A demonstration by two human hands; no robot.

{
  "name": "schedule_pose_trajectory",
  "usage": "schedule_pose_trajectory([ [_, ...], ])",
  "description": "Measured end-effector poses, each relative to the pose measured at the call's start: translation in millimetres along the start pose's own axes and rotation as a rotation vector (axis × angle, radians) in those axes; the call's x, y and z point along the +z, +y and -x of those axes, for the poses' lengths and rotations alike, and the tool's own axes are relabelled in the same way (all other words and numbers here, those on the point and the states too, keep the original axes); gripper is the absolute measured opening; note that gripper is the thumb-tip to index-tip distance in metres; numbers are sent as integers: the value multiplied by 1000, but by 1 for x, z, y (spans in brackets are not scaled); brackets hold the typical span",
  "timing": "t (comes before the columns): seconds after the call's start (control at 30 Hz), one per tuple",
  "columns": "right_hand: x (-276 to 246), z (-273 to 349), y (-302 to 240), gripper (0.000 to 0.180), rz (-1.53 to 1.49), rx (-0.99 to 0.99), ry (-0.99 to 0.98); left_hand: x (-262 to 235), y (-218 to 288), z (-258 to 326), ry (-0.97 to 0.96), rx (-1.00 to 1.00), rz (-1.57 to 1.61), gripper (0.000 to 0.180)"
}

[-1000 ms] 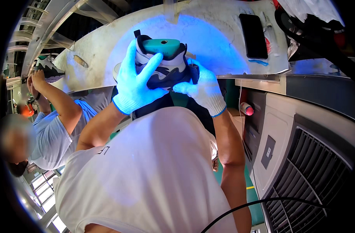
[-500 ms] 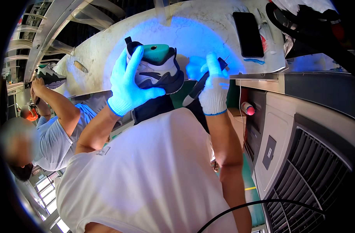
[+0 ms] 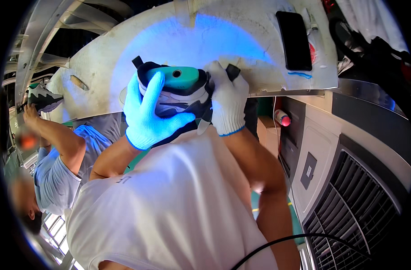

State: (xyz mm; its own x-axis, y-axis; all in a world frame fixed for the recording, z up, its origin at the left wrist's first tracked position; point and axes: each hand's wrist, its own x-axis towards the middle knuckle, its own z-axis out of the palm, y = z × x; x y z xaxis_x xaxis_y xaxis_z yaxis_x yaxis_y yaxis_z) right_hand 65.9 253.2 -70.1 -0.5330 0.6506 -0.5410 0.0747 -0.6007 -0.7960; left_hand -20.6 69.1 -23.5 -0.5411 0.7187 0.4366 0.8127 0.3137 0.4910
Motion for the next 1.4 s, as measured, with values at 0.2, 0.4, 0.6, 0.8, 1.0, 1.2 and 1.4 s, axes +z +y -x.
schedule_pose_trajectory([
  [0.2,4,3,-14,28,111,-8,-58,2,-2,-3,27,120,12,113],
  [0.4,9,31,11,23,-163,-160,53,15,-5,7,167,176,3,114],
  [0.6,-18,19,28,27,49,-174,-320,36,-29,39,322,246,9,112],
  [0.8,-16,-11,5,29,-17,-7,-381,32,-46,70,189,309,-22,72],
  [1.0,-23,-13,7,25,440,-270,-474,54,-72,129,260,160,299,68],
  [1.2,-1,-27,-28,28,633,-79,-915,65,-60,146,260,232,276,71],
  [1.4,-9,-23,-7,25,89,-2,-613,68,-62,139,268,258,272,75],
])
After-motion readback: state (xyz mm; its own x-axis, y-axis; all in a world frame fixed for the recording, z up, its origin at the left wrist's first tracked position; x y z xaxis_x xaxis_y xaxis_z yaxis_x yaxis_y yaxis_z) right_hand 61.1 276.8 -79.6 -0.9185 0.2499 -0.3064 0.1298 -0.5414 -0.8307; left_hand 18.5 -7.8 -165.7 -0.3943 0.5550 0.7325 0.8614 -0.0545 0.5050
